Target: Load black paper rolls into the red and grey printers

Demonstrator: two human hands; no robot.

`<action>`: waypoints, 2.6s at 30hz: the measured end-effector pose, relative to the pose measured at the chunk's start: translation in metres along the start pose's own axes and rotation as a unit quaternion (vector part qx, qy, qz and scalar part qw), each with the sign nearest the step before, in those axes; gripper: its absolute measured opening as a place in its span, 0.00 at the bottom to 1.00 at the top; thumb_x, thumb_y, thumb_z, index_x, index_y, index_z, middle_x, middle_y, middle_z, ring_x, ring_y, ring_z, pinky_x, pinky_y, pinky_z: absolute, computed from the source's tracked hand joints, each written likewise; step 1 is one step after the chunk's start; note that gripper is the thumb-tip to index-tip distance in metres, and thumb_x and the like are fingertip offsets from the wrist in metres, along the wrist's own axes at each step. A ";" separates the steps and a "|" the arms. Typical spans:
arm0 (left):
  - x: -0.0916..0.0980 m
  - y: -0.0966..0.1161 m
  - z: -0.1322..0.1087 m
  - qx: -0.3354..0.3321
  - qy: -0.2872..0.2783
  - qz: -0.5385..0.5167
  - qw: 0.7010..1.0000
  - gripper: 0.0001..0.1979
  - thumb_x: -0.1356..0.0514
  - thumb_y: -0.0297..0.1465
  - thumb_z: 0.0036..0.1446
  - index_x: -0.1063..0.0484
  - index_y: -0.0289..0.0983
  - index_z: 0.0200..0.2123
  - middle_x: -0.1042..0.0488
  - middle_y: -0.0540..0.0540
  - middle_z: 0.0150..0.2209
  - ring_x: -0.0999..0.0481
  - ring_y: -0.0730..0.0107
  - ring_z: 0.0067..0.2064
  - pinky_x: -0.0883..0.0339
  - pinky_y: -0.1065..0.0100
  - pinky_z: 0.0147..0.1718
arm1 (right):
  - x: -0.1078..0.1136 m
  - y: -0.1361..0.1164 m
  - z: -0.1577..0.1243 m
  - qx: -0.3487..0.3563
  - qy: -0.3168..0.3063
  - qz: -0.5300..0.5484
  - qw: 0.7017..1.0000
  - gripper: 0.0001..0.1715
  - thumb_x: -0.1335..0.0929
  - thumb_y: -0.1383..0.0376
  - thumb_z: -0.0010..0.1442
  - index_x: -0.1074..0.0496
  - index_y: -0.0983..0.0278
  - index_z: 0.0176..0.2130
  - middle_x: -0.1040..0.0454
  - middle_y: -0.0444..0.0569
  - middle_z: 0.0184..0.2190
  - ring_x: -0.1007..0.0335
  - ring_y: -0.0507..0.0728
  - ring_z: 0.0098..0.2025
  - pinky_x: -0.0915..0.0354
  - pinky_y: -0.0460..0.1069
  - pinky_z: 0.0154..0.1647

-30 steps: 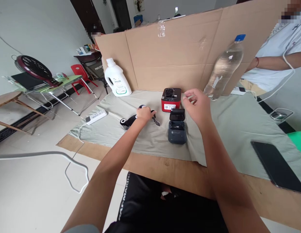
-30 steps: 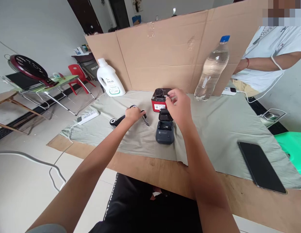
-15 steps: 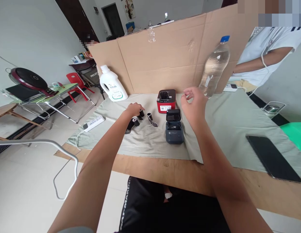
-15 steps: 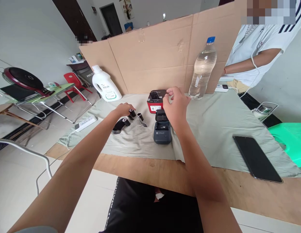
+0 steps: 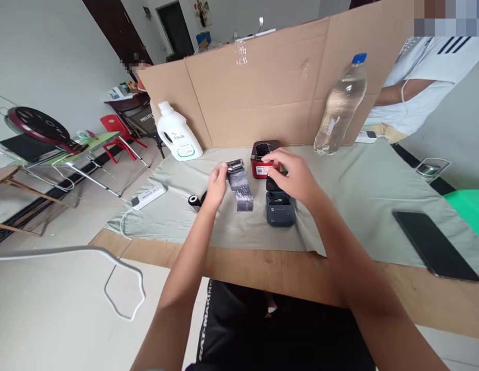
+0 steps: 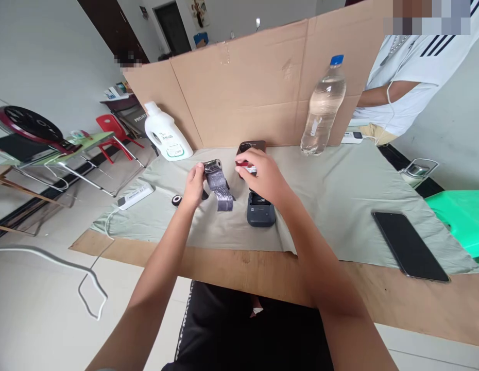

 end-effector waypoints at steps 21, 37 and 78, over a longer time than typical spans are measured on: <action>-0.093 -0.026 -0.088 -0.141 -0.201 0.094 0.965 0.16 0.46 0.25 0.56 0.23 0.40 0.45 0.32 0.49 0.30 0.31 0.64 0.37 0.34 0.62 0.42 | -0.023 0.074 -0.030 -0.191 -0.340 -0.243 0.888 0.10 0.31 0.69 0.61 0.23 0.67 0.43 0.20 0.55 0.43 0.26 0.60 0.42 0.40 0.49 0.37; -0.111 -0.020 -0.102 -0.201 -0.257 0.143 0.934 0.13 0.40 0.33 0.62 0.20 0.41 0.47 0.25 0.44 0.39 0.29 0.59 0.44 0.31 0.60 0.45 | -0.048 0.073 -0.039 -0.187 -0.359 -0.311 0.860 0.11 0.33 0.74 0.60 0.24 0.67 0.41 0.21 0.59 0.42 0.25 0.61 0.40 0.42 0.50 0.33; -0.092 -0.018 -0.089 -0.138 -0.074 0.199 0.967 0.20 0.44 0.39 0.68 0.34 0.39 0.23 0.29 0.46 0.31 0.31 0.63 0.39 0.39 0.58 0.44 | -0.044 0.077 -0.045 -0.241 -0.414 -0.169 0.861 0.03 0.31 0.69 0.56 0.27 0.62 0.34 0.23 0.46 0.33 0.29 0.56 0.35 0.40 0.48 0.33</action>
Point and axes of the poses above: each hand's wrist, its own z-axis towards the middle knuckle, its own x-axis out of the back of the hand, y = z × x, the point moved 6 cm from there along z, towards the middle knuckle
